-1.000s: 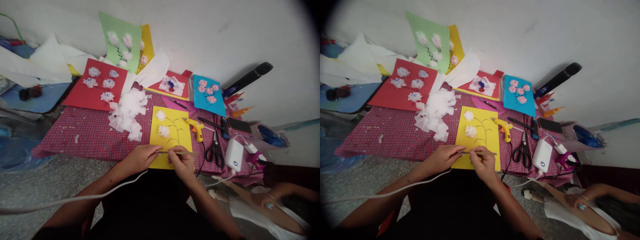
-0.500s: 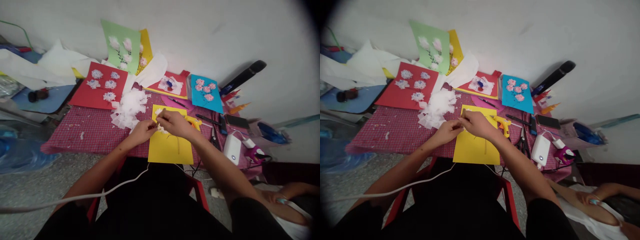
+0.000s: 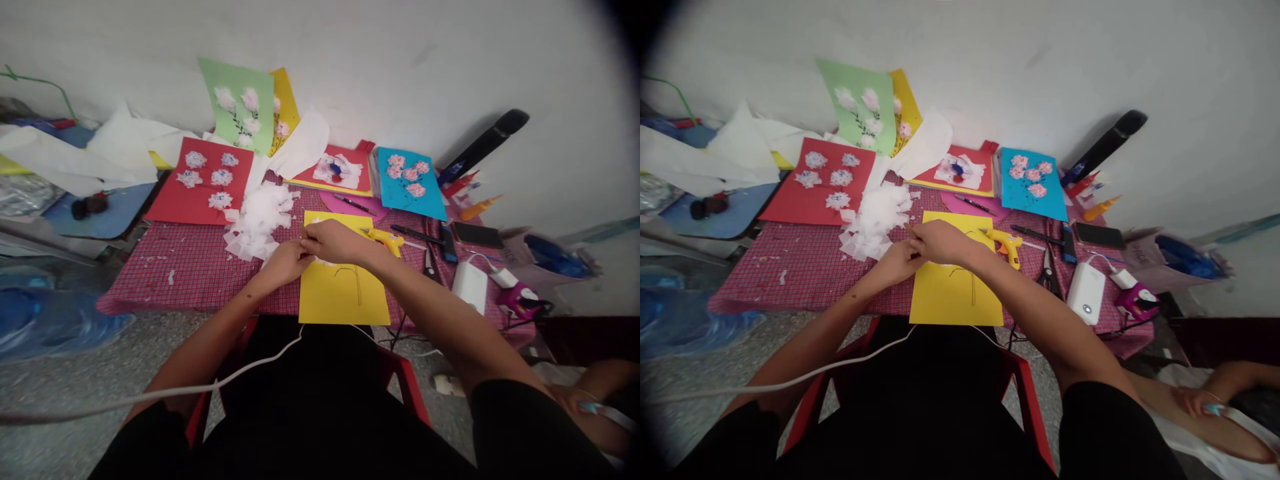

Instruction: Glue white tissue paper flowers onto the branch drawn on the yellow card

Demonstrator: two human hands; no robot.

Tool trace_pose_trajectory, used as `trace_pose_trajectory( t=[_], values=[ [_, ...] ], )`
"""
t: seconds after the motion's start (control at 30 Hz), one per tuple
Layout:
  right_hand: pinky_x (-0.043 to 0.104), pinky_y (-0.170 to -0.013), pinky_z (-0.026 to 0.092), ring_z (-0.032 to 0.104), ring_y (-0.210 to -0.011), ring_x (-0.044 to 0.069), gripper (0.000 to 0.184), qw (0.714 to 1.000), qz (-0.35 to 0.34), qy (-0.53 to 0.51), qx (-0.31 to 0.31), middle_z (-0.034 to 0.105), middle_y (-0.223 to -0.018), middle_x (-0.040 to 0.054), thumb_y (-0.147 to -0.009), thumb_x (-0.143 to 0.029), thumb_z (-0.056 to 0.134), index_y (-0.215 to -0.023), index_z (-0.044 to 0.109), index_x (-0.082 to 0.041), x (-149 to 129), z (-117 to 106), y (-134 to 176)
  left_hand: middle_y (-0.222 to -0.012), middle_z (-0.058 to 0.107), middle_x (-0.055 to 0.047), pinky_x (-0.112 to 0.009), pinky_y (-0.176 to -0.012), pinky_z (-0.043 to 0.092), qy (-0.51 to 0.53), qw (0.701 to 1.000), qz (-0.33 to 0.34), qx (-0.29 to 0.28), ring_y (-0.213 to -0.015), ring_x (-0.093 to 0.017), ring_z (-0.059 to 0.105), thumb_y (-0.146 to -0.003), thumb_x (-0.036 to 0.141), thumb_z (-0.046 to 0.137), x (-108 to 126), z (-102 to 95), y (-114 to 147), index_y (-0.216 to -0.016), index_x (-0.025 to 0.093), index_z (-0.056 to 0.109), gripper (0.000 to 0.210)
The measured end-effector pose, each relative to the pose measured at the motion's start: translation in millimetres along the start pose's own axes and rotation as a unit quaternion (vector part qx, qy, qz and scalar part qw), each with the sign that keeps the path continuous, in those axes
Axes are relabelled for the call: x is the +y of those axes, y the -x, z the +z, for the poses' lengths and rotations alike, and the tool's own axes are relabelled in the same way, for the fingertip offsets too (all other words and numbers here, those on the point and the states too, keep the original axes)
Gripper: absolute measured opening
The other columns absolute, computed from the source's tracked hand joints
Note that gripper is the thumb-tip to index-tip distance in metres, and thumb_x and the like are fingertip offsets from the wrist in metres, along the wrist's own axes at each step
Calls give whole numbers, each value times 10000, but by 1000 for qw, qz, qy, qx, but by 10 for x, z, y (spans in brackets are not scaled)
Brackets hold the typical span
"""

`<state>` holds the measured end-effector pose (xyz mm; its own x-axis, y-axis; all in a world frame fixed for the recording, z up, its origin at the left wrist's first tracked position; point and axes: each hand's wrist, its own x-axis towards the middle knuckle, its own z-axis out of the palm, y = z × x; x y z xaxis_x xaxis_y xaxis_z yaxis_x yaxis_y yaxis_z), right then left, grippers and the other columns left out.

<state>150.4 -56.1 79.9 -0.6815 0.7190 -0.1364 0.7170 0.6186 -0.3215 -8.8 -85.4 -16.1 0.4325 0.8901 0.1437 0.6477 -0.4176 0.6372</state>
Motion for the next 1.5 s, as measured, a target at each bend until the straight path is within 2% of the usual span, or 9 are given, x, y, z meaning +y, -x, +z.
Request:
trace_pose_trajectory(
  t=[0.43, 0.67, 0.87, 1.1, 1.5],
  values=[
    [294, -611, 270, 524, -694, 158, 254, 1000, -1, 21, 3, 701, -835, 67, -979, -307, 493, -882, 677, -162, 78, 73, 43, -873, 711, -91, -360, -768, 508, -8, 999, 32, 2, -843, -234, 662, -899, 199, 572, -55, 13, 20, -823, 169, 698, 150],
    [292, -611, 272, 531, -697, 157, 262, 1000, 10, 24, 2, 707, -838, 70, -981, -297, 483, -890, 687, -161, 62, 68, 77, -857, 650, -81, -362, -757, 499, -38, 999, 24, -20, -813, -217, 611, -865, 161, 555, -21, -5, 48, -804, 164, 657, 119],
    [293, -606, 269, 517, -667, 153, 231, 1000, 9, 27, 11, 695, -796, 58, -967, -291, 504, -864, 670, -167, 72, 56, 110, -925, 656, -93, -387, -823, 507, -23, 999, 31, -30, -894, -233, 618, -840, 111, 537, 14, -20, 69, -913, 159, 682, 169],
    [295, -603, 270, 532, -667, 159, 256, 999, 28, 34, 22, 698, -793, 65, -962, -297, 488, -839, 669, -165, 121, 77, 144, -954, 656, -83, -376, -838, 512, -4, 999, 34, -34, -890, -217, 619, -845, 98, 534, 33, -49, 85, -1066, 167, 703, 286],
    [302, -625, 271, 584, -715, 181, 293, 997, 33, 63, -1, 734, -850, 98, -993, -316, 485, -918, 712, -147, 59, 31, 201, -931, 641, -83, -374, -818, 505, -27, 999, 27, -31, -894, -230, 611, -854, 138, 538, 35, -44, 104, -961, 172, 678, 180]
  ],
)
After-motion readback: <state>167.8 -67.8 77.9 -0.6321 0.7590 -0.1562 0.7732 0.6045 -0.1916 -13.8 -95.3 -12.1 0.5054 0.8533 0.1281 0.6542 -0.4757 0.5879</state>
